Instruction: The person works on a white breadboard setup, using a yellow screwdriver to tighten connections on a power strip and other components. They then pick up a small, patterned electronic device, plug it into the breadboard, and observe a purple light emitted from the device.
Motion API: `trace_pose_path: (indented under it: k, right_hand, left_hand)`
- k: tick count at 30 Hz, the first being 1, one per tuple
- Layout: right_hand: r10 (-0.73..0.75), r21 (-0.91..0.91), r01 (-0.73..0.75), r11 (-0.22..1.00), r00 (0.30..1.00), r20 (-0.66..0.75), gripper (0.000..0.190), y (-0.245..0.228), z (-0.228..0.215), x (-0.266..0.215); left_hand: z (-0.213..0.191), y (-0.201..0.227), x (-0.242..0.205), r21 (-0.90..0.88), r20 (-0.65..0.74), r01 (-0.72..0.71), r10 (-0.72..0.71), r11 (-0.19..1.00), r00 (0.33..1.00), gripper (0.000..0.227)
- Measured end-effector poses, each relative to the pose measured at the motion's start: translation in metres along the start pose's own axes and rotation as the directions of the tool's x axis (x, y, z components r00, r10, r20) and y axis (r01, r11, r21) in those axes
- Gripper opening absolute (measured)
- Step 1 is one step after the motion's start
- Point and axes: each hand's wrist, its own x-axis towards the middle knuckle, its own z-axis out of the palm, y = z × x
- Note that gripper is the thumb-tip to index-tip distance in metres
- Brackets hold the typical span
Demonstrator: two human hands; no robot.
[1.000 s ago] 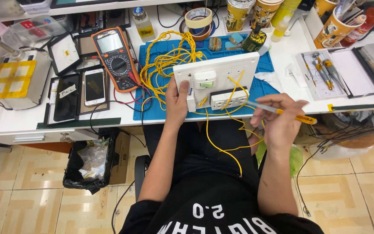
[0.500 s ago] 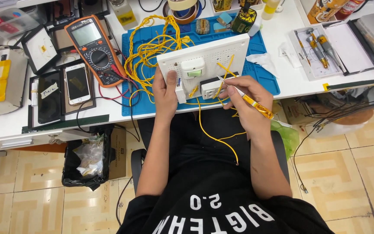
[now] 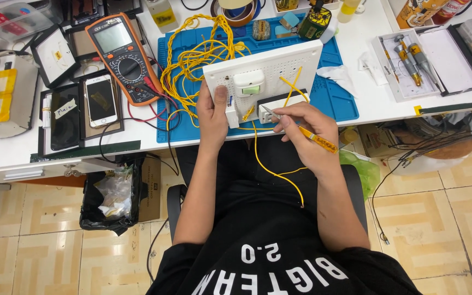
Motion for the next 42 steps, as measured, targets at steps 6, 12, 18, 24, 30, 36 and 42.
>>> trace_pose_path:
  k: [6, 12, 18, 24, 30, 36, 42]
  right_hand:
    - [-0.025, 0.010, 0.025, 1.000, 1.000, -0.009, 0.016, -0.003, 0.002, 0.000]
    - [-0.151, 0.022, 0.158, 0.987, 0.971, -0.185, 0.016, 0.011, 0.001, -0.007]
    - [-0.156, -0.022, 0.171, 0.985, 0.832, -0.532, 0.025, 0.019, -0.011, -0.004]
    - [-0.104, -0.020, 0.110, 0.994, 0.839, -0.534, 0.021, 0.022, -0.011, 0.000]
    - [-0.201, -0.126, 0.163, 0.979, 0.894, -0.400, 0.019, 0.031, -0.021, 0.021]
    - [-0.182, -0.134, 0.140, 0.981, 0.899, -0.398, 0.019, 0.036, -0.020, 0.023]
    - [-0.170, -0.134, 0.124, 0.983, 0.888, -0.427, 0.020, 0.033, -0.016, 0.022]
  left_hand:
    - [0.001, 0.001, -0.001, -0.006, 0.002, -0.007, 0.007, 1.000, 1.000, 0.044]
    - [-0.001, -0.005, 0.001, -0.010, 0.013, -0.017, 0.018, 1.000, 1.000, 0.045]
    - [-0.001, -0.005, 0.000, 0.001, 0.002, -0.065, 0.065, 0.998, 0.998, 0.044]
    - [-0.002, -0.010, 0.000, 0.005, -0.013, -0.069, 0.069, 0.998, 0.998, 0.044]
    - [-0.001, -0.001, -0.001, 0.000, 0.013, -0.091, 0.091, 0.996, 0.996, 0.045]
    - [-0.008, -0.020, 0.000, 0.001, 0.026, -0.103, 0.103, 0.995, 0.994, 0.047]
    - [-0.007, -0.014, -0.001, 0.005, 0.025, -0.097, 0.097, 0.995, 0.995, 0.046]
